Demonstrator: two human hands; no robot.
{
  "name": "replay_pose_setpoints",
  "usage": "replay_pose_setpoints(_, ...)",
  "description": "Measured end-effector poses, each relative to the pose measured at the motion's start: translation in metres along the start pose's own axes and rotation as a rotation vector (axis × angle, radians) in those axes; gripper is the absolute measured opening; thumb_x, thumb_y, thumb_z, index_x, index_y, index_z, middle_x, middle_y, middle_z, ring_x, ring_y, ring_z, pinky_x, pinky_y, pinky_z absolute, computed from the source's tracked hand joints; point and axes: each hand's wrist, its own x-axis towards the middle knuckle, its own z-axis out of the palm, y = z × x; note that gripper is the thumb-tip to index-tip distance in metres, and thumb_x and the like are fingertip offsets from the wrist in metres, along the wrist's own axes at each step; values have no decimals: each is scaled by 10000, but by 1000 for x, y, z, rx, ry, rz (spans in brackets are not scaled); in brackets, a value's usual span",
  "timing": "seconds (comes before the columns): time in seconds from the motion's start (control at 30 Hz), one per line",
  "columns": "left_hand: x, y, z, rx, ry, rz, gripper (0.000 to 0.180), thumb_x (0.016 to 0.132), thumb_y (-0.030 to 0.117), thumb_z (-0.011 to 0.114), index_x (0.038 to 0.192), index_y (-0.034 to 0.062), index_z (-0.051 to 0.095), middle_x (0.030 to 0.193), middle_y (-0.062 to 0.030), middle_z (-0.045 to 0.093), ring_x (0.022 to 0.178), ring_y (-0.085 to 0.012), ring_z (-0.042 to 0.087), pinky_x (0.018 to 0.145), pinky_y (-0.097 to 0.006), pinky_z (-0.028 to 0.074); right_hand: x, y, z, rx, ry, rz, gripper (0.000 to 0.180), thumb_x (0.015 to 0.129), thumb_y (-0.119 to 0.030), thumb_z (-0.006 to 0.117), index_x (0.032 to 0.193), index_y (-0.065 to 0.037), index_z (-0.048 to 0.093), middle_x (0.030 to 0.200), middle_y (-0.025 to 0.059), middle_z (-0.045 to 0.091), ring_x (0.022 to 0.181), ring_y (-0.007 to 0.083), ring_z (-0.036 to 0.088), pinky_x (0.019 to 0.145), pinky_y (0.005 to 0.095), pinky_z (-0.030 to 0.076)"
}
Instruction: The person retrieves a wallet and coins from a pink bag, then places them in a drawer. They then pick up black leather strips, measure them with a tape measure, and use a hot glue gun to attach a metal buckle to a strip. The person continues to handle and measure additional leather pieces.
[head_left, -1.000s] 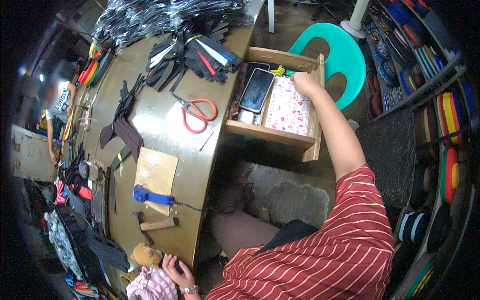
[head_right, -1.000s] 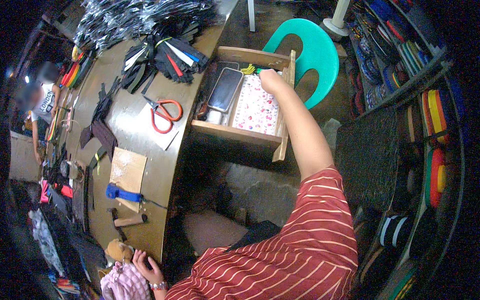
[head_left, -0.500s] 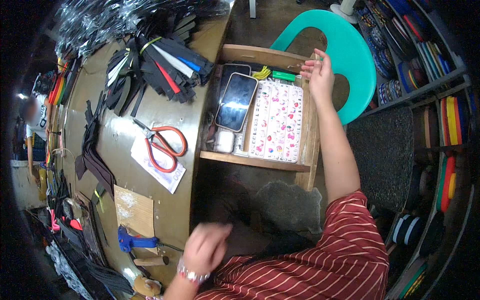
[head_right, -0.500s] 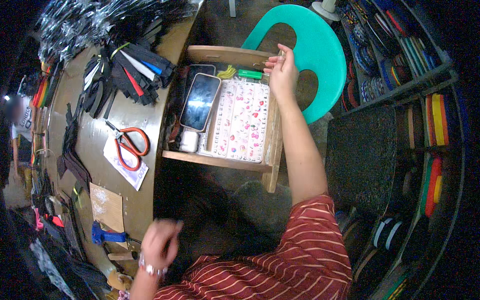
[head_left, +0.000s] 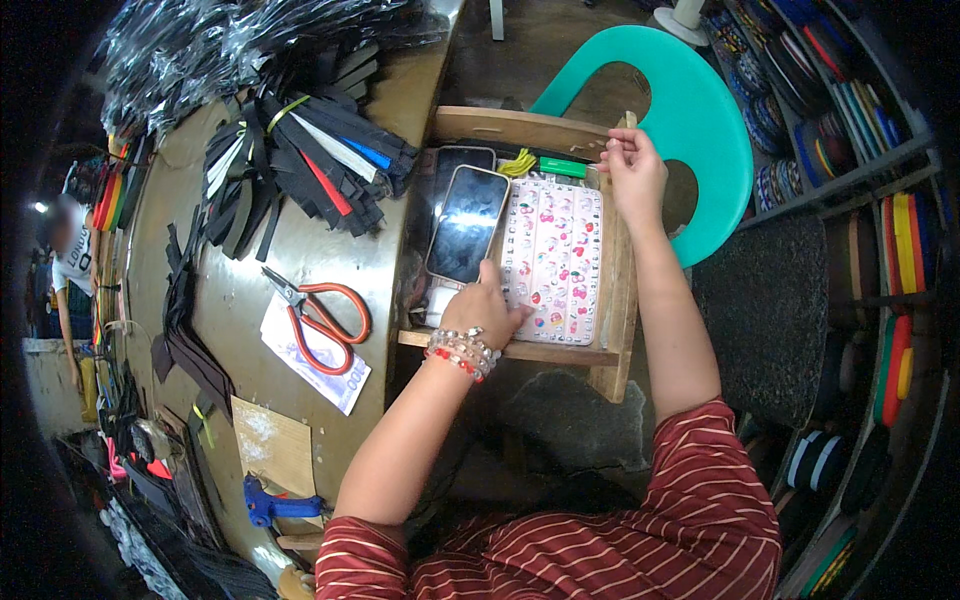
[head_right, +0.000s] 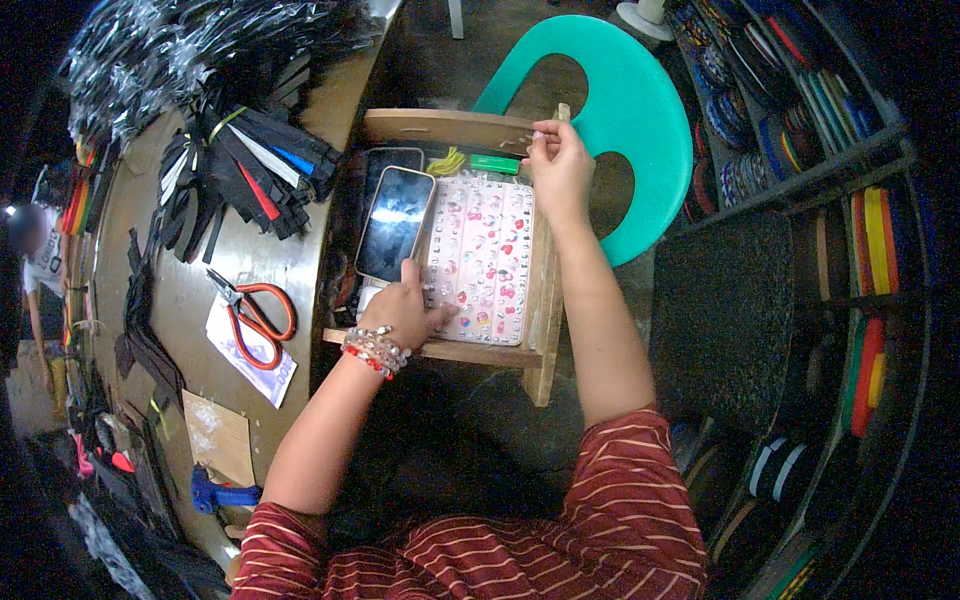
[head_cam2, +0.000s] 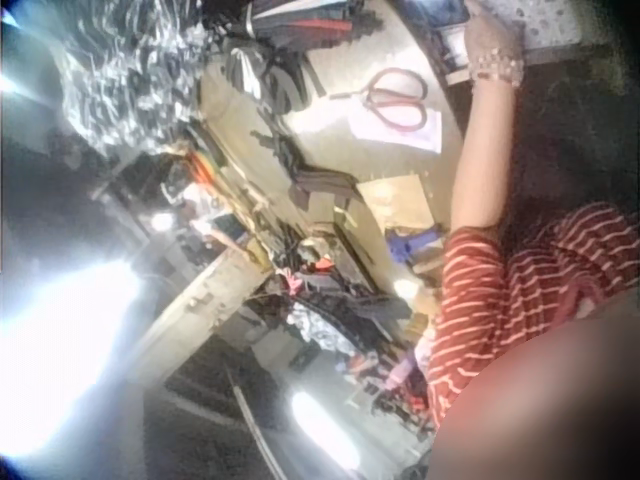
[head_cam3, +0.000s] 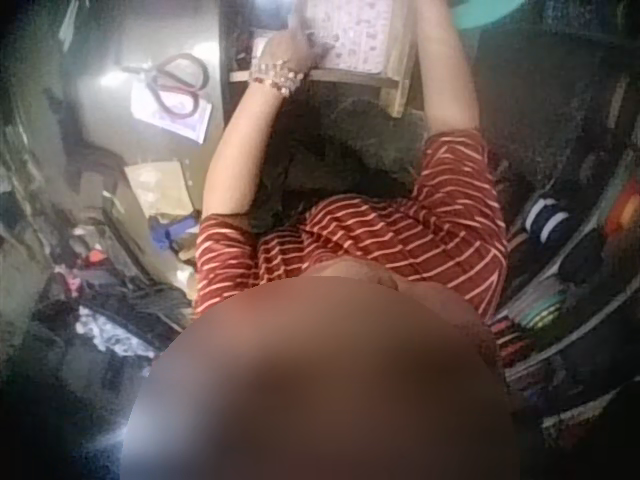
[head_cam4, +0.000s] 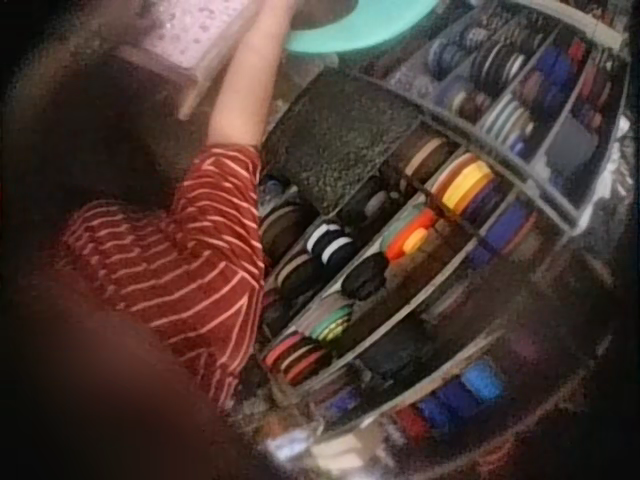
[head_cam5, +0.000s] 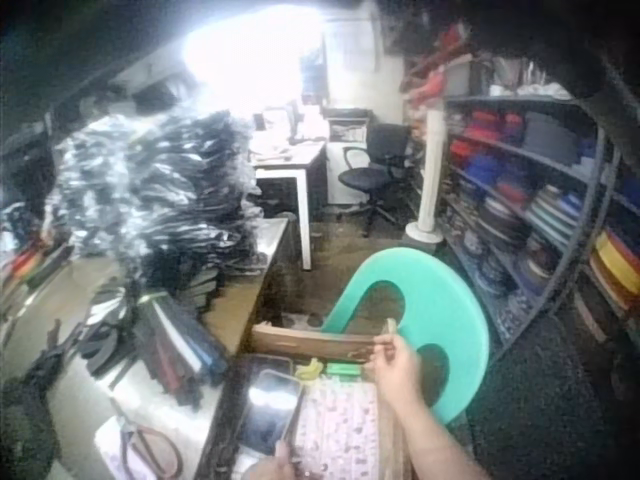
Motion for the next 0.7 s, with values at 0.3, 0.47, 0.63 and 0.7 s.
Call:
replay_pose_setpoints(0.3, 8, -13, 4, -144, -8, 42, 704, 705, 244, 775, 1126, -3, 268, 924, -311, 614, 897, -447, 616, 792, -465, 514, 0, 8, 7, -623, -151, -310, 100, 853, -49, 532, 897, 12, 598, 839, 175, 641, 790, 267, 660, 652, 353, 555)
replay_pose_setpoints(0.47, 13, -21, -2, -92, -47, 12, 753, 687, 288, 796, 1145, -16, 282, 972, -317, 612, 916, -438, 619, 820, -447, 508, 5, 20, 24, -1116, -393, -546, 106, 806, -48, 542, 863, 3, 615, 911, 178, 639, 865, 314, 644, 696, 394, 555)
replay_pose_setpoints(0.63, -19, -18, -29, -53, 13, 0, 829, 687, 434, 783, 1218, -3, 320, 999, -278, 625, 939, -407, 622, 788, -446, 513, 7, 7, 35, -1293, -566, -734, 120, 792, -79, 573, 815, -16, 672, 900, 175, 647, 865, 302, 653, 698, 381, 559)
replay_pose_setpoints(0.7, -61, -6, -30, 52, 322, 203, 760, 713, 440, 751, 1244, 36, 387, 934, -230, 630, 873, -389, 622, 749, -466, 507, 11, -12, 33, -1250, -574, -675, 138, 778, -109, 600, 807, -3, 683, 872, 182, 659, 840, 280, 666, 692, 371, 558)
